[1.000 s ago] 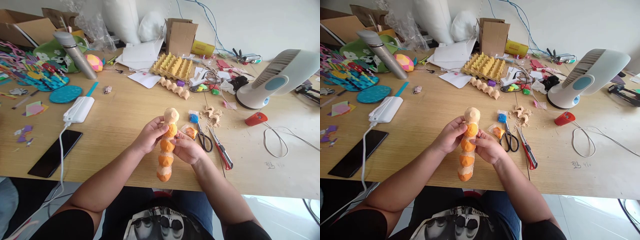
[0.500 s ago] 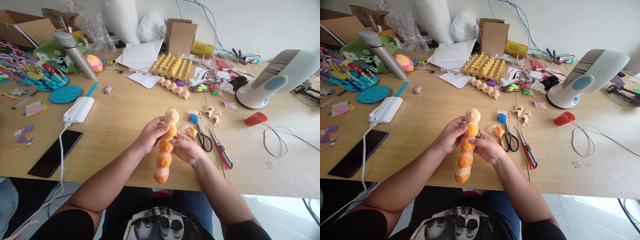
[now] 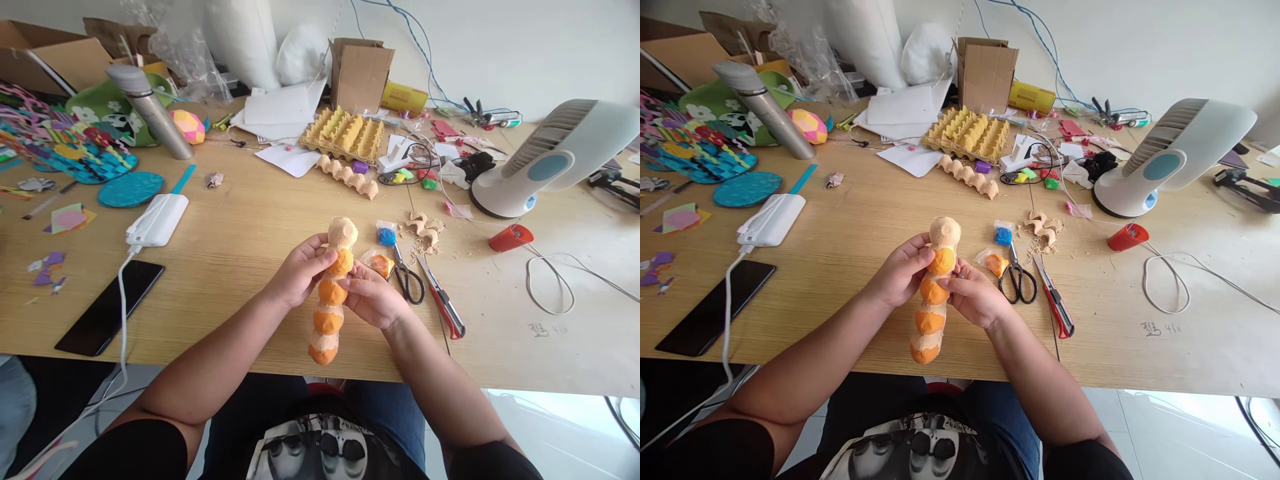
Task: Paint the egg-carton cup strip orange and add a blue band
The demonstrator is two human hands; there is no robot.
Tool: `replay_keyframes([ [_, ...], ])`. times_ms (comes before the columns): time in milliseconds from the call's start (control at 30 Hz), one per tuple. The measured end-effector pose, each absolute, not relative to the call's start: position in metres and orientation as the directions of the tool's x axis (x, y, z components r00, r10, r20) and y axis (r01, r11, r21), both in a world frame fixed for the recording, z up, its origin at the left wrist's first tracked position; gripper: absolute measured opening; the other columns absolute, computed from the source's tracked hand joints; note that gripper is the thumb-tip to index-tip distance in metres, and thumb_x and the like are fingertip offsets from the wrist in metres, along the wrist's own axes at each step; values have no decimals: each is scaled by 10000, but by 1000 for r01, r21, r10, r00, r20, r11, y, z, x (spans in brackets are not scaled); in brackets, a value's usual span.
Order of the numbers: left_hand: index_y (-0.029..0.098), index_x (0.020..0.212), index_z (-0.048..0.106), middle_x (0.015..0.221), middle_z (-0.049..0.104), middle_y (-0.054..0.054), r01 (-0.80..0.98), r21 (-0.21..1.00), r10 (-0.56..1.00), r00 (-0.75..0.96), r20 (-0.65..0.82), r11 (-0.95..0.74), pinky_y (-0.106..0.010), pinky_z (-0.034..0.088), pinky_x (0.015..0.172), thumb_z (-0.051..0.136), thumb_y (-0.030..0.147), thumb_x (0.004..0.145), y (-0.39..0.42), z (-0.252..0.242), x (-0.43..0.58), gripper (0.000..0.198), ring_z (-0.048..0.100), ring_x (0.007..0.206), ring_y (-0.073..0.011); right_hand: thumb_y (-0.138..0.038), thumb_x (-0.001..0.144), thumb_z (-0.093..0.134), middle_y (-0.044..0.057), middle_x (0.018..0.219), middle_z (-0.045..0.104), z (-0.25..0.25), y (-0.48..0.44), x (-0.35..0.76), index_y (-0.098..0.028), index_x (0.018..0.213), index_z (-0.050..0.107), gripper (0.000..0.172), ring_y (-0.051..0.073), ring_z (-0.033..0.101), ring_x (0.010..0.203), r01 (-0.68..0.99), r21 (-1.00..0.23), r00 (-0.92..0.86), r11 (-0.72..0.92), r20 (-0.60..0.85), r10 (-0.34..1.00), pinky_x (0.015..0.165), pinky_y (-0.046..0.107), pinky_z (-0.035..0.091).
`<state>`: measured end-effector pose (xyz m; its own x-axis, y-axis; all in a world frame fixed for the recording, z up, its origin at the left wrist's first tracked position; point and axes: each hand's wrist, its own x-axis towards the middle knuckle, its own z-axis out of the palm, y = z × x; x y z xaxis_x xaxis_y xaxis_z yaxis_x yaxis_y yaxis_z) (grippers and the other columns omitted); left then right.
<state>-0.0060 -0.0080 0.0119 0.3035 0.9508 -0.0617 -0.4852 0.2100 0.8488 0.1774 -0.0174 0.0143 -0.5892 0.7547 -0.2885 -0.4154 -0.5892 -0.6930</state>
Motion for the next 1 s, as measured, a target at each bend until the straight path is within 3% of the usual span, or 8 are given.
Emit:
replay_keyframes([
  [100,181,1280,646,960,823,-91,-483,849,945,322,-55,215,-323,610,757,882,452,871,-8,12,-6,545,805,849,-239,-255,713,953,-11,969,679,13,-17,177,-255,981,617,430,183,648,877,-406,-721,-581,-561,-270,768,845,332,526],
  [200,182,1251,662,933,817,-77,-498,838,948,312,-65,222,-314,592,732,894,460,851,-7,13,-6,540,792,820,-229,-356,715,973,-13,947,651,13,-16,178,-254,950,591,460,182,617,878,-377,-779,-557,-501,-241,794,848,330,509],
  [400,177,1212,693,904,804,-55,-511,828,952,295,-83,230,-272,549,688,941,460,796,-8,13,-5,560,765,781,-195,-588,753,945,-23,869,601,12,-10,181,-249,902,594,510,173,539,831,-242,-948,-369,-208,-108,923,794,315,463],
  [567,185,1205,684,944,805,-57,-504,838,959,273,-74,209,-262,568,707,955,492,778,-8,13,-4,592,770,798,-184,-642,757,922,-5,888,663,10,-6,182,-236,962,677,516,177,574,838,-206,-956,-383,-208,-116,916,827,326,476],
  [700,177,1316,657,1043,811,-98,-514,833,948,316,-37,204,-289,592,737,937,544,785,-7,15,-6,703,776,827,-202,-681,781,883,-19,800,624,7,-5,181,-220,874,701,504,154,535,761,-227,-950,-379,-212,-114,918,780,312,468],
  [800,183,1449,623,1087,809,-104,-495,839,930,367,-31,224,-290,594,805,963,397,785,-6,16,-7,776,778,889,-206,-711,776,870,-27,751,602,6,-5,180,-220,792,671,530,142,518,725,-230,-950,-322,-210,-129,938,743,299,461],
  [867,195,1505,610,1058,805,-81,-459,859,930,363,-52,228,-281,584,834,953,314,799,-6,15,-8,794,771,900,-193,-735,765,864,-25,743,604,6,-6,180,-221,776,657,554,143,518,717,-198,-962,-277,-188,-129,952,717,296,452],
  [1000,220,1561,594,909,766,-13,-408,890,950,302,-77,202,-258,565,786,947,317,804,-4,10,-10,842,740,820,-158,-786,747,841,-11,766,624,11,-6,182,-222,821,689,589,154,525,723,-108,-989,-250,-104,-74,965,708,306,452],
])
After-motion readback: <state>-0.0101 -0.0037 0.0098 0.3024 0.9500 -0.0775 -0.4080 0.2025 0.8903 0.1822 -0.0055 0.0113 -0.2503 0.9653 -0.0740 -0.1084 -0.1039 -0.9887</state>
